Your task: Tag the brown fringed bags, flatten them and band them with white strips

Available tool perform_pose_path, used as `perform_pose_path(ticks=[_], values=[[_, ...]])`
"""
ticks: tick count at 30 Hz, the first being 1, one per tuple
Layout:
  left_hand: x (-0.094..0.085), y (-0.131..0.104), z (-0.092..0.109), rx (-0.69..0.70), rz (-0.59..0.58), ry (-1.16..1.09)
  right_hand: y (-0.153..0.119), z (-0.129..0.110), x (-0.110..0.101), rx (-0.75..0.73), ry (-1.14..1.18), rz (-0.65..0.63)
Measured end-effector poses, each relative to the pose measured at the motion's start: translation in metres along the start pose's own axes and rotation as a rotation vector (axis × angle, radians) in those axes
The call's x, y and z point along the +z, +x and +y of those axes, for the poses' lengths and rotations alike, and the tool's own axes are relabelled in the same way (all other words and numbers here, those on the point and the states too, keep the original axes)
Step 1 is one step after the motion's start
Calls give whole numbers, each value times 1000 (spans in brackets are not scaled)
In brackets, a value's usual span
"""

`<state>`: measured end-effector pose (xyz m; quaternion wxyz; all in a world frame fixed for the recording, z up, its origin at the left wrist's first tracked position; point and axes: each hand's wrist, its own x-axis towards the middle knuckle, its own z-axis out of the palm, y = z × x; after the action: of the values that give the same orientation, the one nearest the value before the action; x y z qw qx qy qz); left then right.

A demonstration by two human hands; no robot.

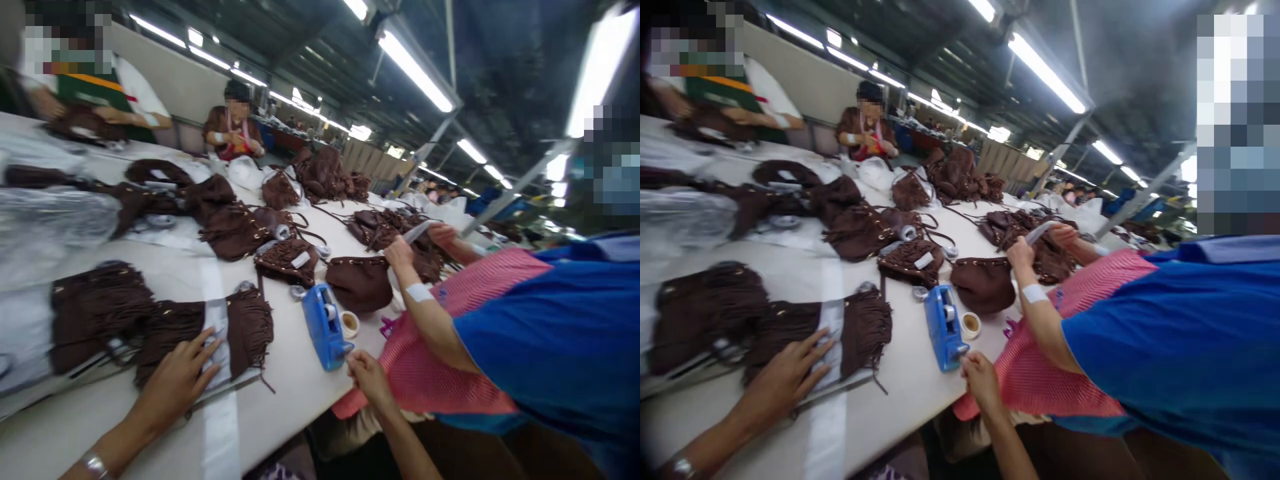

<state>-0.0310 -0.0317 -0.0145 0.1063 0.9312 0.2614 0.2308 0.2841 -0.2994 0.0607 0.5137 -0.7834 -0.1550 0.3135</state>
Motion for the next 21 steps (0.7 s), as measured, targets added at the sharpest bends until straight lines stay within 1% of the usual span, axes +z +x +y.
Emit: perform_pose_path(ticks=[1, 4, 6, 7, 9, 11, 13, 14, 15, 17, 19, 21], values=[[-3, 1, 3, -26, -41, 9, -4, 4, 2, -19, -35, -23], [-6, 1, 7, -86, -72, 17, -15, 18, 13, -71, -164, -87], [-7, 1, 9, -103, -63, 13, -20, 20, 31, -152, -284, -140], [-7, 0, 10, -104, -57, 10, -21, 16, 43, -210, -332, -187], [-8, -1, 11, -104, -48, 4, -17, -7, 73, -333, -380, -336], [-8, -2, 13, -109, -49, 6, -7, -42, 110, -428, -384, -529], [-8, -2, 14, -126, -64, 13, 7, -78, 150, -465, -377, -686], [-8, -2, 14, -137, -74, 16, 15, -93, 170, -433, -344, -727], [-8, -2, 14, -146, -82, 17, 23, -103, 189, -386, -320, -753], [-9, -1, 15, -162, -87, 16, 37, -112, 223, -317, -301, -753], [-10, 0, 16, -175, -80, 11, 48, -108, 251, -273, -308, -728], [-11, 1, 17, -182, -78, 0, 56, -99, 270, -231, -314, -694]])
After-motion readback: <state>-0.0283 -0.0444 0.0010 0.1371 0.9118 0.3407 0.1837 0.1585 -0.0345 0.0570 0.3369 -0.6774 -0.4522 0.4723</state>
